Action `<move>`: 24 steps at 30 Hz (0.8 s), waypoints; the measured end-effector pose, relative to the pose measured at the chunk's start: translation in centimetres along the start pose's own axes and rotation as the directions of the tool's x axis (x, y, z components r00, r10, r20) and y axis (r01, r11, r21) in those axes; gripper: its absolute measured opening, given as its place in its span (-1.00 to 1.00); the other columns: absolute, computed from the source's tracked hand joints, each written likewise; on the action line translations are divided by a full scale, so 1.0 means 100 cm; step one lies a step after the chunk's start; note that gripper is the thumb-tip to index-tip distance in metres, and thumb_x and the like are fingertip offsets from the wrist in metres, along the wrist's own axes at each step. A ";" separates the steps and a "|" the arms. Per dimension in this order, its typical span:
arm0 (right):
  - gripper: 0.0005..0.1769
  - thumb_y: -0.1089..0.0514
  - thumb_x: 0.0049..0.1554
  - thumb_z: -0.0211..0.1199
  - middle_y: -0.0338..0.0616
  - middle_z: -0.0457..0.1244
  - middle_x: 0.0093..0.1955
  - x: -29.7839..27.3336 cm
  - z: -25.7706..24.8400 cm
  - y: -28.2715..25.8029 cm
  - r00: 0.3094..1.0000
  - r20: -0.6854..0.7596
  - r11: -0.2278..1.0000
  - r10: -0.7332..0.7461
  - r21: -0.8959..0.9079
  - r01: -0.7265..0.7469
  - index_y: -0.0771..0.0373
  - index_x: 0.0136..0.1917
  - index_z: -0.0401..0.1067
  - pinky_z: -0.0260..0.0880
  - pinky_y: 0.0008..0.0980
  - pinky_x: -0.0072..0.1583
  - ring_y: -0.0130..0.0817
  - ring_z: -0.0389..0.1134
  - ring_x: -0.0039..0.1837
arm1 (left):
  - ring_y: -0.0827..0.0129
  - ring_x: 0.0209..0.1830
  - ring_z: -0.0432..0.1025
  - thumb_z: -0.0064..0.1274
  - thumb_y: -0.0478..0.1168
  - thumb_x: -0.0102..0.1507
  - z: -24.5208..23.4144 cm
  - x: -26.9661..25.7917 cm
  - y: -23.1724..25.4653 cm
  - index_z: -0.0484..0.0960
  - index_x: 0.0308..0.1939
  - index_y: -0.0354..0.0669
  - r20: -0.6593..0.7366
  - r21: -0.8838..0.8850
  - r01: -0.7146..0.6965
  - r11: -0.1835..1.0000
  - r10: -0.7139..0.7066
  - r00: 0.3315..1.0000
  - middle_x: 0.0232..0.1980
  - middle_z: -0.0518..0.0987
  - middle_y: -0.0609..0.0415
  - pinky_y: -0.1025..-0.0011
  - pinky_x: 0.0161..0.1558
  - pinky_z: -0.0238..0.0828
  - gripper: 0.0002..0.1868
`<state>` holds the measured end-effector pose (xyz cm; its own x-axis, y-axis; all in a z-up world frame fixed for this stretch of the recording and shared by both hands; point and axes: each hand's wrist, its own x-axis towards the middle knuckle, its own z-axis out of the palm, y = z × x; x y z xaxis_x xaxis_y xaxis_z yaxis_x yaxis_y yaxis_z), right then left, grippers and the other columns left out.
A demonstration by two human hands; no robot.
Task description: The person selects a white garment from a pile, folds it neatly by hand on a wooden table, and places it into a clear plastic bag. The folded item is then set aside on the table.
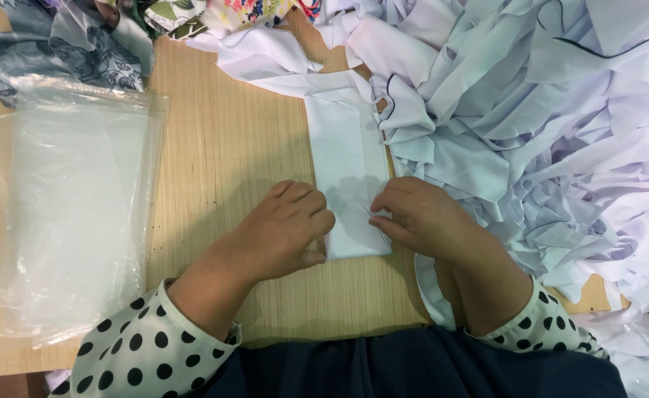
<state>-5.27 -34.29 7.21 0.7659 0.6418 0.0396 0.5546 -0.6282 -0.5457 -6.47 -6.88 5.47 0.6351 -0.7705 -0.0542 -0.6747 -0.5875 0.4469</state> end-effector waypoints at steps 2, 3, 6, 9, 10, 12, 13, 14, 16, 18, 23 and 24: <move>-0.81 0.16 0.06 0.44 -0.10 0.35 -0.22 -0.005 -0.002 -0.004 0.993 0.115 0.999 -0.039 0.027 0.036 0.20 -0.04 0.55 0.50 -0.20 -0.06 -0.08 0.44 -0.07 | 0.04 0.19 0.38 0.39 -0.05 0.09 -0.002 0.001 0.009 0.62 -0.17 -0.17 0.009 -0.003 -0.030 1.000 0.030 1.000 -0.13 0.54 -0.03 0.04 0.35 0.15 -0.61; -0.77 0.13 0.02 0.48 -0.10 0.36 -0.20 -0.008 -0.003 -0.006 0.970 0.231 0.996 -0.082 0.059 0.070 0.17 -0.06 0.53 0.50 -0.14 -0.04 -0.04 0.44 -0.05 | 0.05 0.12 0.42 0.37 -0.08 0.12 -0.003 0.001 0.014 0.63 -0.17 -0.20 0.017 -0.010 -0.057 0.998 0.058 0.998 -0.15 0.55 -0.05 0.06 0.32 0.20 -0.65; -0.75 0.16 0.00 0.46 -0.10 0.37 -0.17 -0.006 0.001 -0.018 0.905 0.413 0.994 -0.105 0.048 0.094 0.20 -0.06 0.50 0.47 -0.11 0.02 -0.04 0.44 -0.02 | 0.11 0.04 0.44 0.32 -0.03 0.18 0.000 0.000 0.027 0.66 -0.18 -0.19 0.069 0.079 -0.135 0.988 0.129 0.989 -0.18 0.56 -0.02 0.13 0.25 0.25 -0.67; -0.79 0.14 0.03 0.44 -0.16 0.36 -0.17 -0.007 0.008 -0.016 0.878 0.473 0.994 -0.072 -0.040 0.104 0.18 -0.08 0.48 0.45 -0.16 0.05 -0.11 0.44 -0.02 | 0.20 -0.03 0.42 0.26 -0.01 0.22 0.018 0.001 0.026 0.65 -0.17 -0.14 0.082 0.179 -0.182 0.967 0.170 0.982 -0.24 0.54 0.05 0.17 0.21 0.23 -0.71; -0.79 0.14 0.03 0.44 -0.16 0.36 -0.17 -0.009 0.014 -0.011 0.879 0.472 0.994 -0.073 -0.041 0.104 0.18 -0.08 0.48 0.45 -0.16 0.05 -0.11 0.44 -0.02 | 0.20 -0.03 0.42 0.26 -0.01 0.22 0.021 0.001 0.025 0.65 -0.17 -0.14 0.082 0.180 -0.183 0.966 0.171 0.982 -0.24 0.54 0.05 0.17 0.21 0.23 -0.71; -0.91 0.14 0.15 0.31 -0.21 0.31 -0.18 -0.012 0.026 -0.002 0.879 0.472 0.990 -0.066 -0.080 0.118 0.15 -0.11 0.45 0.44 -0.20 0.02 -0.15 0.41 -0.03 | 0.21 -0.10 0.43 0.17 -0.09 0.29 0.026 0.002 0.022 0.65 -0.21 -0.15 0.035 0.246 -0.202 0.948 0.200 0.979 -0.28 0.55 0.05 0.21 0.14 0.26 -0.80; -0.91 0.14 0.15 0.31 -0.21 0.31 -0.18 -0.012 0.027 -0.002 0.880 0.470 0.990 -0.066 -0.082 0.118 0.15 -0.11 0.45 0.44 -0.20 0.02 -0.15 0.41 -0.03 | 0.21 -0.10 0.43 0.17 -0.09 0.29 0.022 0.002 0.022 0.65 -0.21 -0.15 0.034 0.249 -0.203 0.947 0.201 0.979 -0.28 0.55 0.05 0.21 0.14 0.26 -0.80; -0.92 0.15 0.16 0.30 -0.21 0.30 -0.22 -0.013 0.028 -0.002 0.892 0.442 0.989 -0.095 -0.057 0.134 0.16 -0.14 0.44 0.44 -0.21 -0.02 -0.16 0.41 -0.07 | 0.23 -0.12 0.44 0.14 -0.13 0.31 0.019 0.002 0.023 0.66 -0.23 -0.16 0.064 0.237 -0.200 0.951 0.190 0.980 -0.28 0.57 0.05 0.23 0.13 0.27 -0.83; -0.91 0.16 0.16 0.30 -0.22 0.29 -0.26 -0.012 0.024 -0.007 0.902 0.412 0.988 -0.125 -0.035 0.153 0.16 -0.17 0.43 0.44 -0.22 -0.05 -0.17 0.42 -0.11 | 0.24 -0.14 0.45 0.11 -0.18 0.32 0.009 0.000 0.027 0.67 -0.25 -0.16 0.093 0.227 -0.196 0.954 0.179 0.980 -0.28 0.60 0.04 0.25 0.11 0.28 -0.85; -0.90 0.19 0.14 0.32 -0.20 0.29 -0.28 -0.009 0.015 -0.019 0.881 0.434 0.982 -0.188 0.093 0.163 0.17 -0.18 0.42 0.46 -0.23 -0.10 -0.13 0.43 -0.12 | 0.24 -0.23 0.47 0.04 -0.20 0.33 -0.005 -0.002 0.032 0.68 -0.29 -0.16 0.174 0.128 -0.175 0.976 0.151 0.973 -0.34 0.61 0.04 0.26 0.03 0.33 -0.82; -0.91 0.20 0.16 0.31 -0.15 0.31 -0.26 -0.005 -0.001 -0.043 0.848 0.438 0.935 -0.298 0.315 0.166 0.21 -0.16 0.44 0.48 -0.24 -0.14 -0.14 0.44 -0.13 | 0.21 -0.29 0.48 0.08 -0.14 0.28 -0.025 -0.006 0.042 0.72 -0.26 -0.16 0.340 -0.102 -0.114 0.988 0.142 0.930 -0.38 0.63 0.06 0.23 -0.05 0.36 -0.81; -0.92 0.19 0.17 0.31 -0.11 0.32 -0.26 -0.002 -0.007 -0.048 0.838 0.439 0.917 -0.326 0.364 0.166 0.22 -0.14 0.46 0.49 -0.23 -0.15 -0.12 0.44 -0.14 | 0.19 -0.29 0.50 0.12 -0.09 0.26 -0.030 -0.006 0.043 0.74 -0.23 -0.16 0.371 -0.168 -0.075 0.983 0.133 0.919 -0.37 0.64 0.04 0.23 -0.05 0.36 -0.77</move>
<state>-7.84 -31.72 10.39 0.3182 0.9351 -0.1562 0.5168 -0.3092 -0.7983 -8.66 -8.23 10.14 0.3540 -0.8782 -0.3217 -0.6471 -0.4783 0.5937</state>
